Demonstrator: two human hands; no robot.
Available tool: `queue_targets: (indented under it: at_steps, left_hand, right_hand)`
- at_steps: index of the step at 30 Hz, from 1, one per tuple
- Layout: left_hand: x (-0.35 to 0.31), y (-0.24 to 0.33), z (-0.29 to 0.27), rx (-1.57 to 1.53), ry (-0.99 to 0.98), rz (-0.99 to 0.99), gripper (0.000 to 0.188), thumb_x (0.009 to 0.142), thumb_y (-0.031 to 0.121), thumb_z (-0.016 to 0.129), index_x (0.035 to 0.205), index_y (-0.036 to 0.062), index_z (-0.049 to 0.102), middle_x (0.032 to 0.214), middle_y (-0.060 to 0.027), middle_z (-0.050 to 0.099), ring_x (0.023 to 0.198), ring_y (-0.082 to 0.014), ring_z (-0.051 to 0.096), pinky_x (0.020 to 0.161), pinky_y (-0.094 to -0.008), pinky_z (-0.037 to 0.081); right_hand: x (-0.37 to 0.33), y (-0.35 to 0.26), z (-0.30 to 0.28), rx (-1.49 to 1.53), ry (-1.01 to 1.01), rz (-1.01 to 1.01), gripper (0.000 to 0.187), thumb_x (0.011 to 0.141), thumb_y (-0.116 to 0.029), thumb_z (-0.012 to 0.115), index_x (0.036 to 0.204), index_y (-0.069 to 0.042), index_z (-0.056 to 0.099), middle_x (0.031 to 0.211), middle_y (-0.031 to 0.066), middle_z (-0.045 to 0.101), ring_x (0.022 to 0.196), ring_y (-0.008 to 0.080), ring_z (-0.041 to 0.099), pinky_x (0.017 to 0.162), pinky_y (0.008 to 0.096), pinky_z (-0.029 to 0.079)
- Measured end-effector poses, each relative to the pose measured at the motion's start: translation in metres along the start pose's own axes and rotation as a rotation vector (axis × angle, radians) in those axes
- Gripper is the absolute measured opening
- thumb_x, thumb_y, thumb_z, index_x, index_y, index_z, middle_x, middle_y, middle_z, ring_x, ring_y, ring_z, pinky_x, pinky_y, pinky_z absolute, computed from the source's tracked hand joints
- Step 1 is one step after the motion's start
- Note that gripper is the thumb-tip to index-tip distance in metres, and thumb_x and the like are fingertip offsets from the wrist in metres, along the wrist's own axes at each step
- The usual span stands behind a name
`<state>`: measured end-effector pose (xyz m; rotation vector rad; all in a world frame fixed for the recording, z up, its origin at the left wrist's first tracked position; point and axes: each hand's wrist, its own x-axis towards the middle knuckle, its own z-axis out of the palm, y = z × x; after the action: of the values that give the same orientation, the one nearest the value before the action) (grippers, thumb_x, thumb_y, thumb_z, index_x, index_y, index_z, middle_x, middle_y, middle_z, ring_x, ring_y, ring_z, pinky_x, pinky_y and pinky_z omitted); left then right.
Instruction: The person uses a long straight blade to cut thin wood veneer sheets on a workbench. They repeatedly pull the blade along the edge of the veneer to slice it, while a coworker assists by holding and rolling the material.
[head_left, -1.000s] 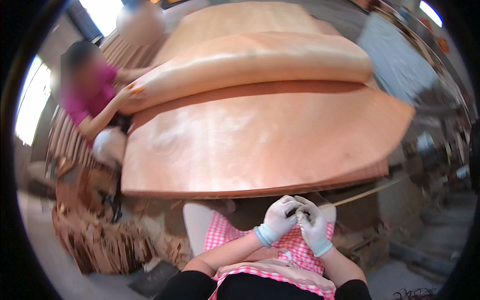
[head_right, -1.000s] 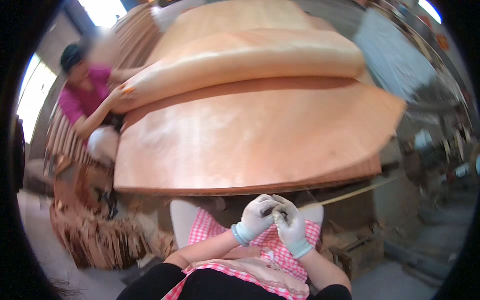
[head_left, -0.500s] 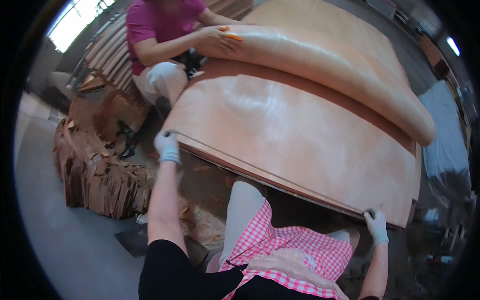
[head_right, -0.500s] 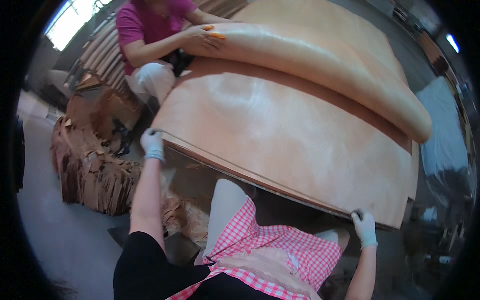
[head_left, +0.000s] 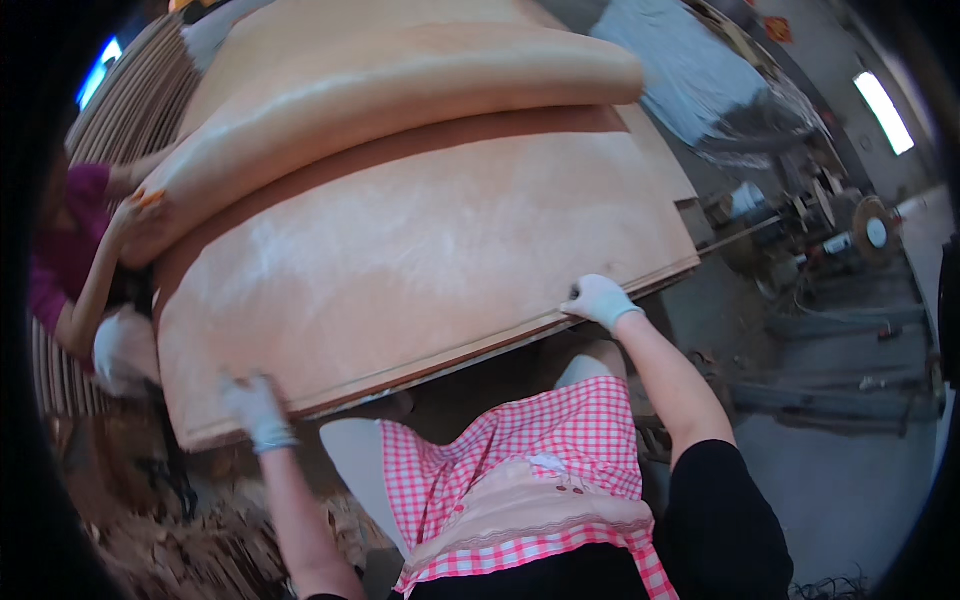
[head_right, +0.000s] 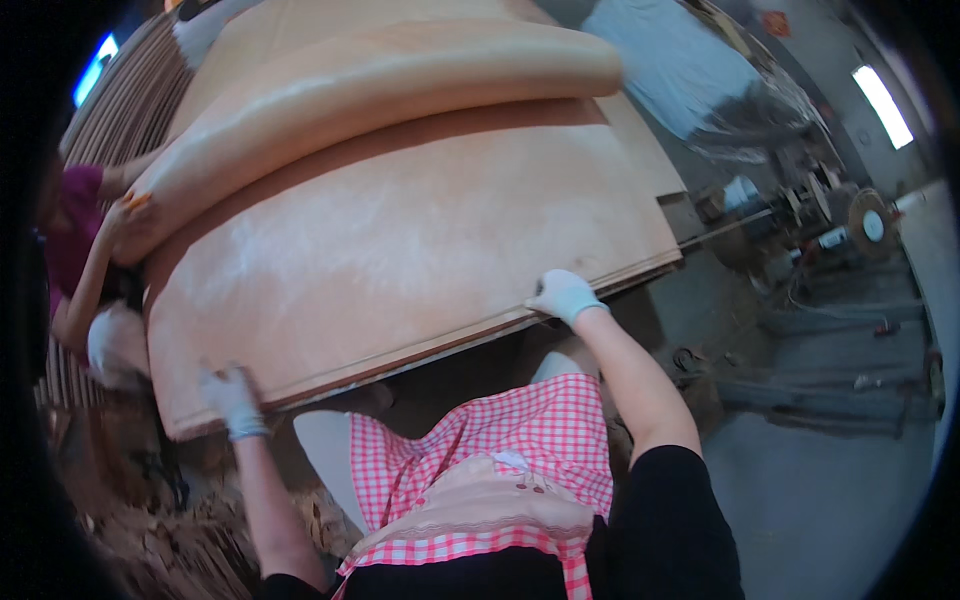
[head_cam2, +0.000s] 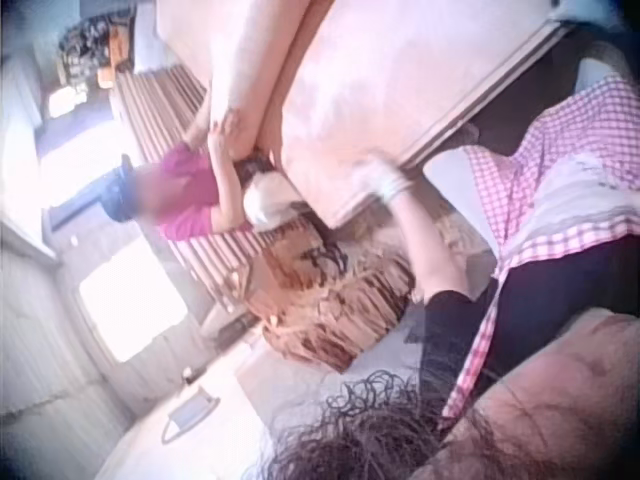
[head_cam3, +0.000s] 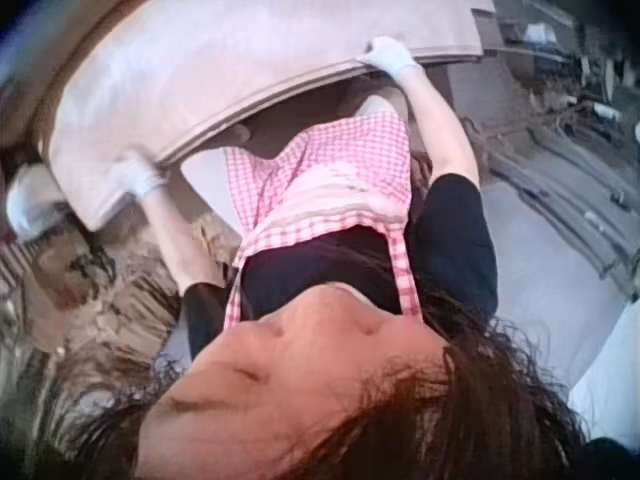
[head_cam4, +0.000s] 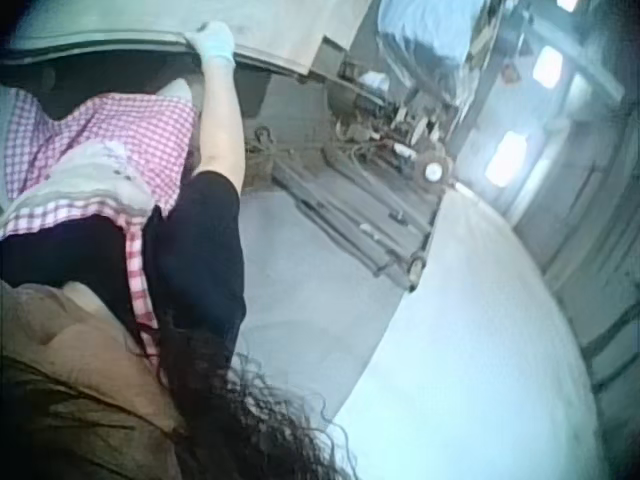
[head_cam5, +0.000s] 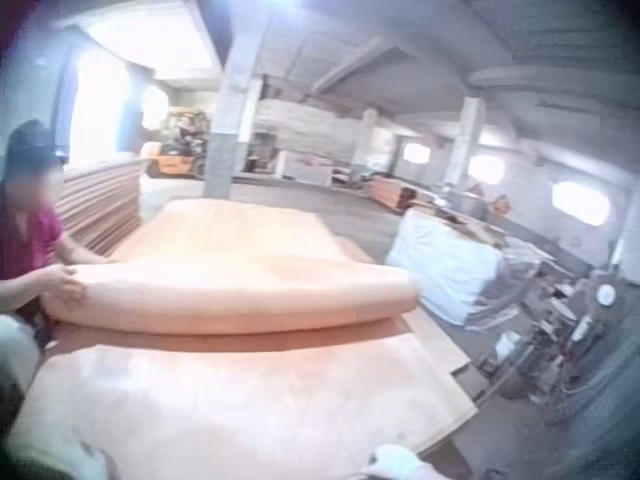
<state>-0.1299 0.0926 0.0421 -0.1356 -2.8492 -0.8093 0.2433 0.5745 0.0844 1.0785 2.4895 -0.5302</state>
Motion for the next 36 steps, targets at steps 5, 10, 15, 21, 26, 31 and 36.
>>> queue_targets:
  at_steps: [5,10,15,21,26,31,36]
  left_hand:
    - [-0.176,0.234,0.087,-0.075,-0.363,0.679,0.095,0.085,0.039,0.071,0.156,-0.0066,0.027,0.159,-0.0314,0.031,0.151,-0.0432,0.025,0.125,-0.0517,0.017]
    - [-0.222,0.295,0.124,-0.017,-0.561,0.713,0.107,0.081,0.047,0.076,0.158,-0.0049,0.022,0.162,-0.0295,0.027,0.153,-0.0418,0.020,0.126,-0.0517,0.012]
    - [-0.212,0.286,0.119,0.087,-0.594,0.691,0.110,0.080,0.046,0.078,0.158,-0.0042,0.022,0.163,-0.0288,0.024,0.153,-0.0416,0.019,0.126,-0.0504,0.012]
    - [-0.213,0.286,0.114,0.124,-0.610,0.673,0.110,0.079,0.045,0.079,0.159,-0.0038,0.022,0.164,-0.0285,0.022,0.154,-0.0410,0.017,0.126,-0.0502,0.011]
    - [-0.215,0.287,0.116,0.128,-0.613,0.697,0.108,0.079,0.045,0.079,0.159,-0.0023,0.024,0.164,-0.0281,0.023,0.154,-0.0419,0.018,0.126,-0.0506,0.012]
    - [-0.216,0.285,0.115,0.086,-0.560,0.680,0.104,0.078,0.044,0.079,0.157,-0.0025,0.029,0.162,-0.0287,0.028,0.152,-0.0437,0.021,0.125,-0.0515,0.015]
    - [-0.237,0.279,0.089,-0.346,-0.465,0.724,0.033,0.081,0.025,0.079,0.105,0.0062,0.068,0.102,-0.0144,0.068,0.097,-0.0371,0.064,0.087,-0.0489,0.050]
  right_hand:
    - [0.002,0.001,0.008,-0.006,0.040,-0.019,0.049,0.079,-0.048,0.072,0.097,-0.003,0.075,0.103,0.0237,0.072,0.101,0.0385,0.069,0.090,0.0481,0.054]
    - [-0.014,0.015,0.009,0.178,0.106,-0.098,0.037,0.087,-0.036,0.064,0.099,-0.003,0.074,0.102,0.0226,0.072,0.100,0.0381,0.069,0.090,0.0475,0.054]
    - [-0.015,0.156,-0.037,0.167,0.166,0.010,0.029,0.090,-0.032,0.064,0.105,-0.008,0.075,0.109,0.0201,0.072,0.104,0.0375,0.069,0.092,0.0470,0.054]
    - [-0.001,0.311,-0.072,0.045,0.314,0.264,0.024,0.093,-0.027,0.065,0.107,-0.010,0.074,0.108,0.0178,0.073,0.104,0.0362,0.069,0.091,0.0468,0.054]
    - [0.015,0.355,-0.037,0.389,0.440,0.405,0.027,0.090,-0.026,0.065,0.106,-0.006,0.073,0.110,0.0205,0.072,0.105,0.0385,0.067,0.091,0.0455,0.053]
    - [-0.001,0.317,-0.007,0.709,1.026,0.634,0.029,0.093,-0.028,0.066,0.102,0.000,0.069,0.097,0.0225,0.072,0.095,0.0414,0.068,0.083,0.0475,0.052]
    - [-0.061,0.121,0.022,0.878,0.726,-0.061,0.024,0.096,-0.017,0.066,0.103,0.006,0.065,0.095,0.0206,0.069,0.088,0.0297,0.065,0.082,0.0408,0.051]
